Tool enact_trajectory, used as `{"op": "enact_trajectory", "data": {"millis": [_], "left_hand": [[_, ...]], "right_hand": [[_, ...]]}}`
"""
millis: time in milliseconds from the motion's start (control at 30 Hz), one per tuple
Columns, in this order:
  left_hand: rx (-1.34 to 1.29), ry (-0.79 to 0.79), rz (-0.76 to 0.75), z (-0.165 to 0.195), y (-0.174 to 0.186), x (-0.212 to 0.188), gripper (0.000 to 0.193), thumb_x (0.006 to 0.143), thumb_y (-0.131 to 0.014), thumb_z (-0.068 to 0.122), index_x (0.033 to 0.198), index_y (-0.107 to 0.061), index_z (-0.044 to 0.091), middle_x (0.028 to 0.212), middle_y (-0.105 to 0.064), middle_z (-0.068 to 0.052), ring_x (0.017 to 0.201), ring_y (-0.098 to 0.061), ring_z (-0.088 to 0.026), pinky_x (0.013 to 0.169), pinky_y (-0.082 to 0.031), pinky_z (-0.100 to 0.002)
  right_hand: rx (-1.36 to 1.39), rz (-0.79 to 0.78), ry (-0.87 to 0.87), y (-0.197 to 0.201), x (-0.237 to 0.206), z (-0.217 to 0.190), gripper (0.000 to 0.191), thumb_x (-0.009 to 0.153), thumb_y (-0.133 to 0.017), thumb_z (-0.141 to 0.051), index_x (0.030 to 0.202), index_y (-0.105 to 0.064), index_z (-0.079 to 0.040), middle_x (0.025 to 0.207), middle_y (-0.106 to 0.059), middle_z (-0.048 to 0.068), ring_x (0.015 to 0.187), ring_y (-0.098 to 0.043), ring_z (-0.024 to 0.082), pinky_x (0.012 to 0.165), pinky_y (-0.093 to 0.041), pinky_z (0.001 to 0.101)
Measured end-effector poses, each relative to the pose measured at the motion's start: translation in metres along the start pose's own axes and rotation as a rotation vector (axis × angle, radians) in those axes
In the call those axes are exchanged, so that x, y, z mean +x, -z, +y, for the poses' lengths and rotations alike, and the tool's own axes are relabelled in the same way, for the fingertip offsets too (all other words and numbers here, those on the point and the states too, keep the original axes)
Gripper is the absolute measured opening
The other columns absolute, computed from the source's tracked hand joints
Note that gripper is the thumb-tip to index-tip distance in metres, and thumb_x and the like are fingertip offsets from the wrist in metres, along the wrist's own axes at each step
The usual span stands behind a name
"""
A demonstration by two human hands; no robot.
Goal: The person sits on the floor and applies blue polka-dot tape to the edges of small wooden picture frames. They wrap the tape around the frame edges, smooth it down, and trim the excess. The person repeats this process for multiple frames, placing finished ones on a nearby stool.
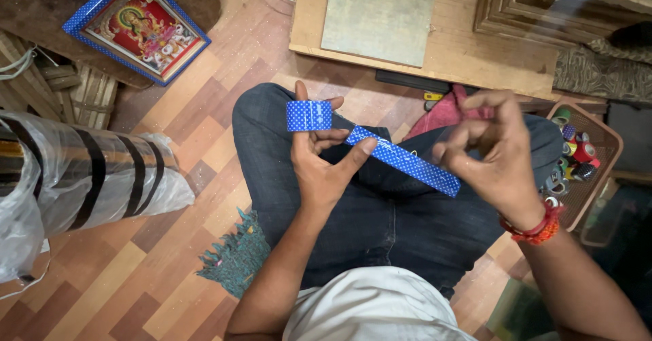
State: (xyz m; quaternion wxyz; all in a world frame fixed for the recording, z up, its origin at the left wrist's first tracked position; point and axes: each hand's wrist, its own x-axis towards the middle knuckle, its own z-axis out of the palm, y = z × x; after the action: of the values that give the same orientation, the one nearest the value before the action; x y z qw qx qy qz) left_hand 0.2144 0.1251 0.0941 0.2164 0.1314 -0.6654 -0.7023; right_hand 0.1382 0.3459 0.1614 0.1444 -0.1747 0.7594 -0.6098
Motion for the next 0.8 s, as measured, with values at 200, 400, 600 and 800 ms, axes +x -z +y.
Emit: {"op": "enact_trajectory", "data": {"millis": [200,400,600,800], "left_hand": [[-0.057,-0.048,-0.019,-0.017,0.0,-0.004,0.109,0.083,-0.09,0.018,0.167,-0.022,0.003,0.135,-0.065,-0.012,0.1,-0.064,-0.014,0.09,-0.055,-0.027],[-0.5,0.049,-0.117,-0.04,-0.02,0.013,0.103,0.086,-0.088,0.016,0.167,-0.026,-0.001,0.104,-0.062,-0.003,0.095,-0.06,-0.012,0.089,-0.05,-0.026],[-0.722,0.189,-0.2,-0.055,-0.024,0.04,0.092,0.081,-0.086,0.016,0.156,-0.037,-0.004,0.103,-0.066,-0.004,0.093,-0.064,-0.013,0.086,-0.051,-0.026],[-0.723,0.265,-0.33,-0.069,-0.013,0.053,0.081,0.084,-0.084,0.009,0.154,-0.045,-0.005,0.104,-0.064,-0.003,0.094,-0.061,-0.01,0.083,-0.047,-0.023]], "right_hand": [[-0.228,0.071,-0.048,0.04,0.029,0.074,0.055,0.093,-0.07,0.007,0.14,-0.044,-0.002,0.078,-0.057,0.003,0.072,-0.057,0.009,0.066,-0.051,0.0243],[-0.35,-0.032,-0.153,0.096,0.092,0.16,0.035,0.085,-0.074,-0.011,0.118,-0.066,-0.001,0.093,-0.071,0.008,0.076,-0.067,0.013,0.063,-0.057,0.0308],[-0.422,0.298,-0.081,0.089,0.065,0.106,0.043,0.09,-0.074,-0.025,0.124,-0.066,0.0,0.108,-0.075,0.013,0.092,-0.074,0.019,0.076,-0.059,0.0339],[-0.74,0.435,0.448,0.011,-0.035,0.041,0.035,0.088,-0.069,-0.017,0.121,-0.068,-0.006,0.125,-0.07,0.014,0.119,-0.065,0.029,0.102,-0.048,0.0389]]}}
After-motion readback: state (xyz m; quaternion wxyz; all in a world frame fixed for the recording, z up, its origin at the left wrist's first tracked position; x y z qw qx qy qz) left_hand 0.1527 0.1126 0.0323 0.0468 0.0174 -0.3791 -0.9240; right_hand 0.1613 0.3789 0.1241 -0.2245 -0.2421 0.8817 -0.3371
